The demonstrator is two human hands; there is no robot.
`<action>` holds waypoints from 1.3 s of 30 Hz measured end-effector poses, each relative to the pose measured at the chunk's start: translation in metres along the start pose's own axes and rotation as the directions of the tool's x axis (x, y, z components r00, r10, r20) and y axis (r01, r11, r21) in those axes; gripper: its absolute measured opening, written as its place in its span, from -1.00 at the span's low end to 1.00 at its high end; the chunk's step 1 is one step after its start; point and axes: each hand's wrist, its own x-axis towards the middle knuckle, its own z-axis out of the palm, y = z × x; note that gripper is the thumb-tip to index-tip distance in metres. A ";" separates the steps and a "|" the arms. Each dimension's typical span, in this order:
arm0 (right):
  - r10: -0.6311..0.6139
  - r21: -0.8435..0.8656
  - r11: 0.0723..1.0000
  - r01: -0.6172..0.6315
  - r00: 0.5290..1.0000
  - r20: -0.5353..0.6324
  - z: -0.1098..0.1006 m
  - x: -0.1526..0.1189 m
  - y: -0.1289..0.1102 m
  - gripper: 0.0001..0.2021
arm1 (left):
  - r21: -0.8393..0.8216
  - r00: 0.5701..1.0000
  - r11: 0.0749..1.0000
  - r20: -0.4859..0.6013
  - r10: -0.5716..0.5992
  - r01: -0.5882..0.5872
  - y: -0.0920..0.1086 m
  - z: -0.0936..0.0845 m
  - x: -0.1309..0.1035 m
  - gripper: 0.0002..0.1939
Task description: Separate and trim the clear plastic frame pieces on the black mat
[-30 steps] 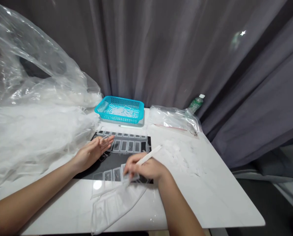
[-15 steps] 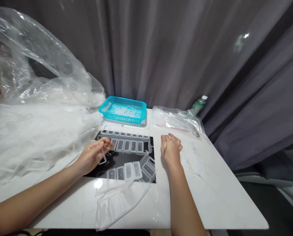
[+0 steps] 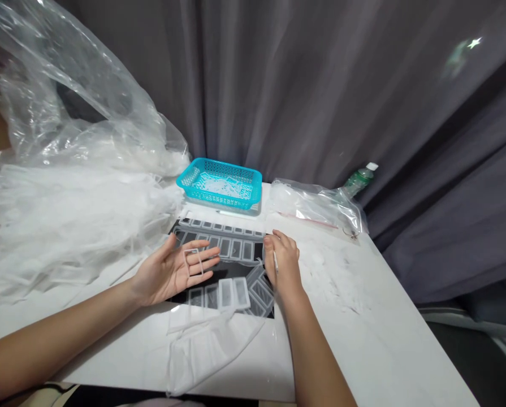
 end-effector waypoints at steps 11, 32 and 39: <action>-0.004 0.015 1.000 0.003 1.000 0.021 0.002 0.000 0.001 -0.51 | -0.073 0.983 0.991 0.157 -0.100 0.112 0.008 0.003 -0.007 -0.08; -0.031 -0.018 0.999 0.032 0.998 0.053 0.004 0.000 0.008 -0.50 | -0.193 0.951 0.980 0.309 0.006 0.057 0.007 0.000 -0.008 -0.19; -0.046 -0.015 0.999 0.047 0.998 0.049 0.005 0.000 0.010 -0.51 | -0.161 0.981 0.987 0.196 0.012 0.020 0.007 0.002 -0.003 -0.14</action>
